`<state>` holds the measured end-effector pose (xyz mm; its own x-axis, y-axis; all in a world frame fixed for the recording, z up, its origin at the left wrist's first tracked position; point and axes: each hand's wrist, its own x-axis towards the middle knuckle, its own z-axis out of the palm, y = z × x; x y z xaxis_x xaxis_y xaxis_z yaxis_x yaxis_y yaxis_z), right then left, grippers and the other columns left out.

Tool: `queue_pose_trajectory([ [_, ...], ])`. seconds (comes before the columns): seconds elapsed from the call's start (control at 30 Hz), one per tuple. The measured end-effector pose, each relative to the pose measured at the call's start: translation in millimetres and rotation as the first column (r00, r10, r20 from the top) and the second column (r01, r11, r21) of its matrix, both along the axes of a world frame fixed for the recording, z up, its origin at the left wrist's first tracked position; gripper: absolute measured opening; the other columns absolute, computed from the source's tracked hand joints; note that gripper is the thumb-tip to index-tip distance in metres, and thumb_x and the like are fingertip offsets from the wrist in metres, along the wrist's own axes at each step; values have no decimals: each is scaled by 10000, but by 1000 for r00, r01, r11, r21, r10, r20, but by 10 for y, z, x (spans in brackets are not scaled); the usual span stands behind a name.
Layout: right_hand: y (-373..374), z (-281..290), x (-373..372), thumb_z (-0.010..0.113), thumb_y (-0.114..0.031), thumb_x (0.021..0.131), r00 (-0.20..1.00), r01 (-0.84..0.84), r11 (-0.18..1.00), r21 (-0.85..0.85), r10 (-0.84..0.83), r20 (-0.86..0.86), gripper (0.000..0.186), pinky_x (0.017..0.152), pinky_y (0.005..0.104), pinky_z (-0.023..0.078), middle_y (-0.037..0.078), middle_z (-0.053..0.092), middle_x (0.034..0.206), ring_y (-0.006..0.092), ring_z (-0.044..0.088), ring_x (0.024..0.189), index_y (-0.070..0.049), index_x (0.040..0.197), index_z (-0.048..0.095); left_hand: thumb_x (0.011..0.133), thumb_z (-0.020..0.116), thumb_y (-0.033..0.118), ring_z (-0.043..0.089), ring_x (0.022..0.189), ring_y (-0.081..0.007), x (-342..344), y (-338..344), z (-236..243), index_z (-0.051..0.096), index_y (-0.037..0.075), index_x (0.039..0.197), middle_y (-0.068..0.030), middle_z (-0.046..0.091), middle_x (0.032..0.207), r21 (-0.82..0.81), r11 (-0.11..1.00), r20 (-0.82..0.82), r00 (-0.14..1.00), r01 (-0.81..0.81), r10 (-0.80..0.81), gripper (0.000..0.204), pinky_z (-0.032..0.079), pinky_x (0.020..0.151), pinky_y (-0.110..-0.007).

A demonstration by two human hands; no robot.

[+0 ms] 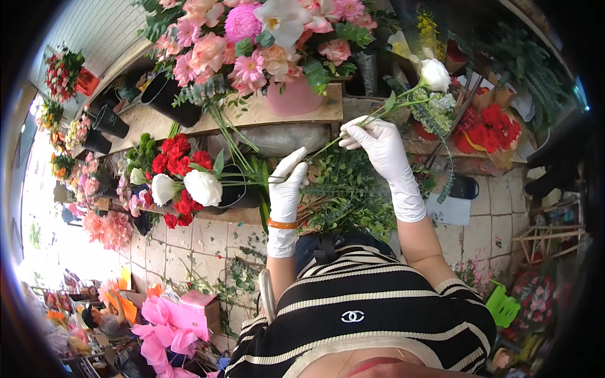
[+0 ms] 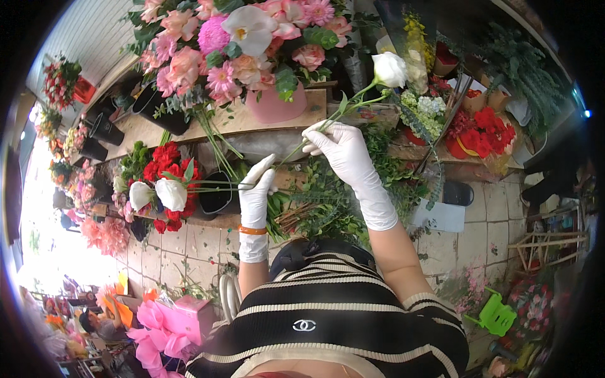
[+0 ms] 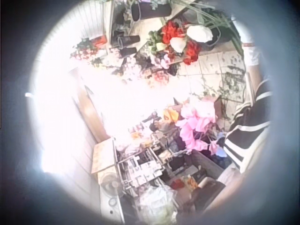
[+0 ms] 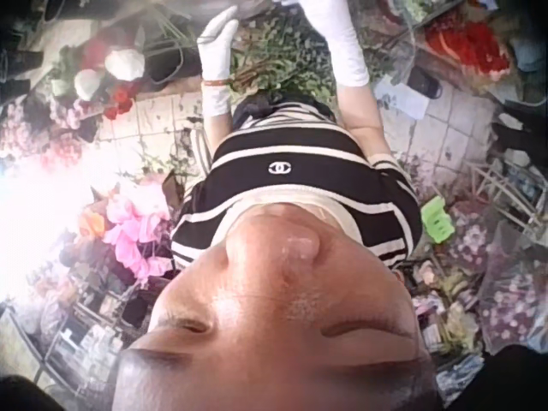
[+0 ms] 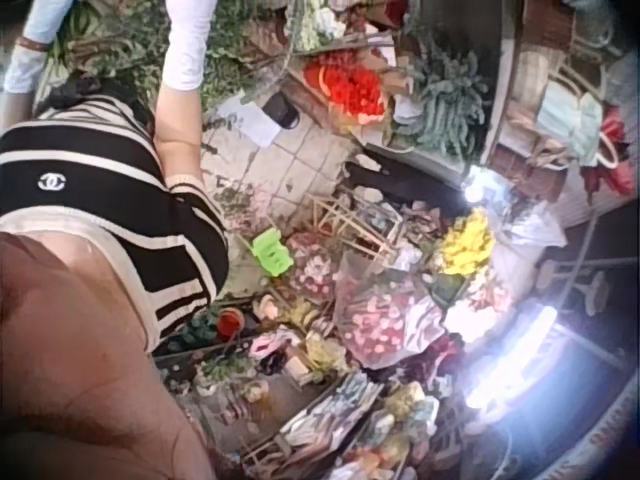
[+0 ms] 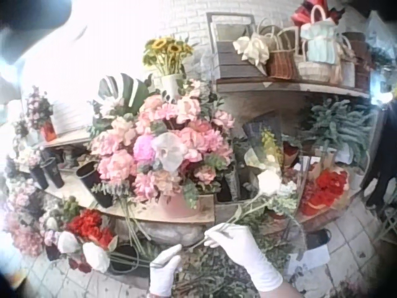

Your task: The person arranges a bouquet by trimming the stems of white flowers with shears and inserting them into a large pink floral arrangement on a table.

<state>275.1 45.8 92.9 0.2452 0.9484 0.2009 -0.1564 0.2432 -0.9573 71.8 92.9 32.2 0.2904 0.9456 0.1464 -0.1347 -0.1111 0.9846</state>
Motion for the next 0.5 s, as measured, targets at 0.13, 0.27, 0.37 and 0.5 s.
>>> queue_pose_trajectory([
  [0.13, 43, -38, -75, 582, -127, 914, 996, -83, 996, -19, 84, 25, 160, 665, 236, 524, 65, 668, 853, 134, 657, 746, 15, 949, 646, 870, 609, 58, 492, 568, -41, 105, -13, -24, 655, 37, 1105, -15, 657, 898, -38, 998, -7, 999, 47, -48, 240, 382, 508, -179],
  [0.27, 98, -111, -106, 584, -107, 908, 983, -152, 987, -43, 155, 102, 135, 687, 245, 517, 59, 662, 848, 129, 652, 764, 14, 930, 641, 882, 594, 79, 492, 557, -30, 46, -8, -147, 666, 29, 1065, -18, 667, 842, -132, 989, -32, 997, 63, -68, 204, 382, 492, -172],
  [0.37, 89, -131, -118, 563, -79, 914, 967, -197, 979, -44, 202, 158, 125, 722, 245, 505, 51, 658, 882, 121, 642, 798, 10, 968, 631, 873, 617, 76, 475, 529, -21, 47, 0, -237, 671, 36, 1045, -11, 666, 852, -143, 990, -48, 999, 18, -26, 186, 382, 484, -169],
  [0.5, 12, -63, -134, 531, -74, 928, 965, -206, 978, 9, 202, 164, 135, 751, 258, 499, 50, 636, 904, 127, 632, 834, 9, 988, 619, 871, 620, 71, 464, 531, -20, -4, -19, -342, 669, 38, 1032, 9, 652, 832, -186, 982, -54, 998, -32, 23, 172, 381, 486, -168],
])
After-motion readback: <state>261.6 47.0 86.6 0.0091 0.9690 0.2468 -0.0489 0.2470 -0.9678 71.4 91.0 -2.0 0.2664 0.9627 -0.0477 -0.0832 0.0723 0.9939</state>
